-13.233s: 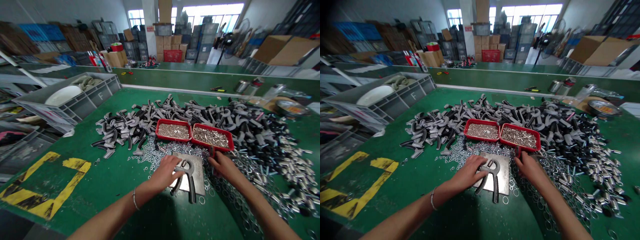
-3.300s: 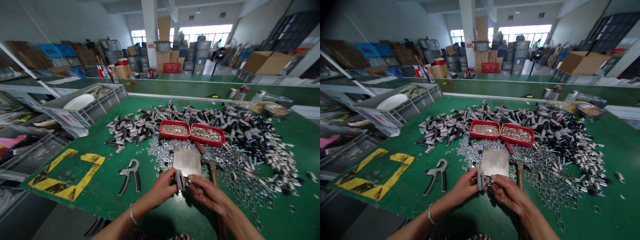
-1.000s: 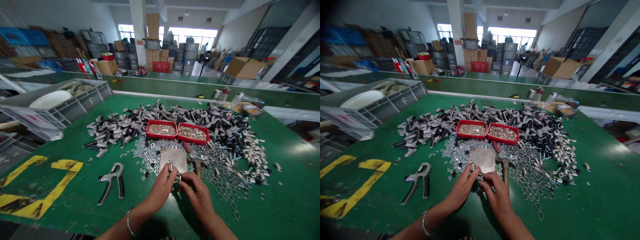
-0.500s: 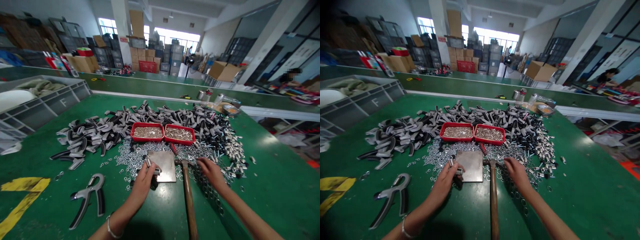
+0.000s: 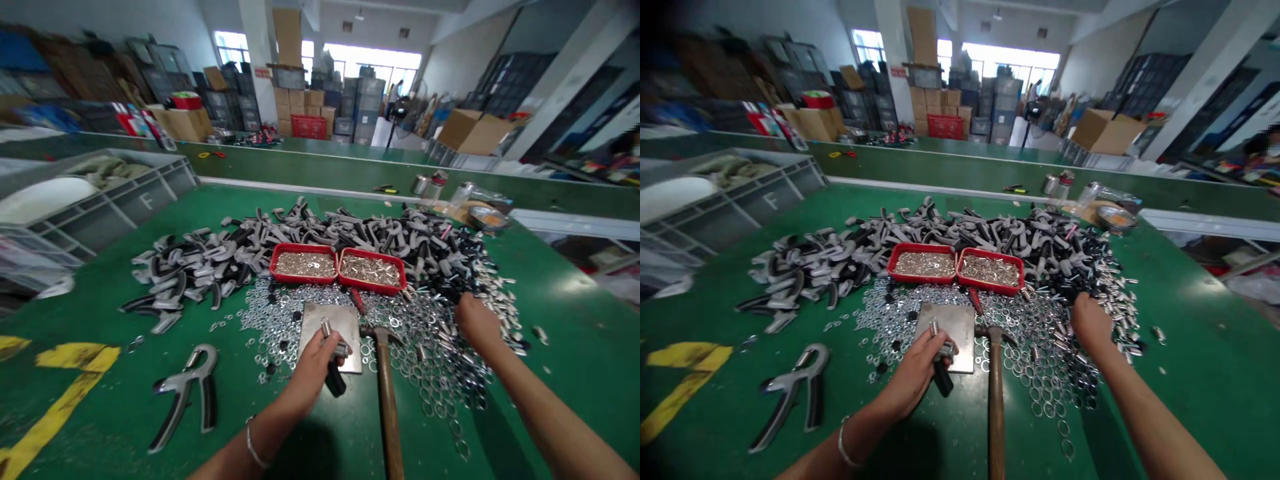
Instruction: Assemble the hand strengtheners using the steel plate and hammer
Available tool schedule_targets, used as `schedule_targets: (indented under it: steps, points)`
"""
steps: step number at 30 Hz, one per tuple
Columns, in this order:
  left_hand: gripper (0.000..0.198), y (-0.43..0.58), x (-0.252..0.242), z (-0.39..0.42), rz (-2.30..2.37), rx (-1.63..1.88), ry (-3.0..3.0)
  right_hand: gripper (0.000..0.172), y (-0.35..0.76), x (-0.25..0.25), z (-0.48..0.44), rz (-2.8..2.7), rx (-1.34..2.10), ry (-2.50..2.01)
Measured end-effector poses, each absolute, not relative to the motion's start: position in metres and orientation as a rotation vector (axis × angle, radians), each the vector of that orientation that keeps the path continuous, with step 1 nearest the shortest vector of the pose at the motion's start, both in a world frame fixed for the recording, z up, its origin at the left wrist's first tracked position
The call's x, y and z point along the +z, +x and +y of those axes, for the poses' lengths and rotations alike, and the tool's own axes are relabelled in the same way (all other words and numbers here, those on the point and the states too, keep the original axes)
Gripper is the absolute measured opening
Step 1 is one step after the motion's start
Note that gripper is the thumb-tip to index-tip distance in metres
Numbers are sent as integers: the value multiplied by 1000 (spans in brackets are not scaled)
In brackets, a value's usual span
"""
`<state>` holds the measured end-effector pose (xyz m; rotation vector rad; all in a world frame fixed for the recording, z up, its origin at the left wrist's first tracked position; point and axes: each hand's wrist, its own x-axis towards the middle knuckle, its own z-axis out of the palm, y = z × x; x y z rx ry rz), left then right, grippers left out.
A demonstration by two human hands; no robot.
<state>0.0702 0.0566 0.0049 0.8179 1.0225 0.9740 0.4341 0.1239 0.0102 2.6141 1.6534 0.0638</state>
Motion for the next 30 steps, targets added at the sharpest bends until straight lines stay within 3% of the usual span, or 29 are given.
schedule_targets:
  steps: [3,6,8,14,19,23,26,28,30]
  points:
    - [34,66,6,54,957,1073,629,42,384,28,96,1918,-226,2710]
    - [31,69,11,47,893,1101,615,41,300,41,54,2449,-1640,2691]
    - [29,70,16,42,856,1111,655,34,245,43,30,2493,-2069,2661]
    - [31,60,27,31,846,1165,716,24,193,26,10,2982,-1272,2582]
    - [34,42,25,25,953,1146,837,18,208,35,0,3013,-1197,2190]
    - [34,33,32,22,952,1017,973,24,212,45,-4,3172,-1088,1964]
    - [31,27,40,21,1041,1005,1168,16,206,50,-1,3035,-1466,1935]
    - [29,24,42,22,1116,1013,1337,18,198,52,-1,2561,-2144,1999]
    - [28,21,40,23,1187,995,1487,34,189,53,-2,1865,-2776,1897]
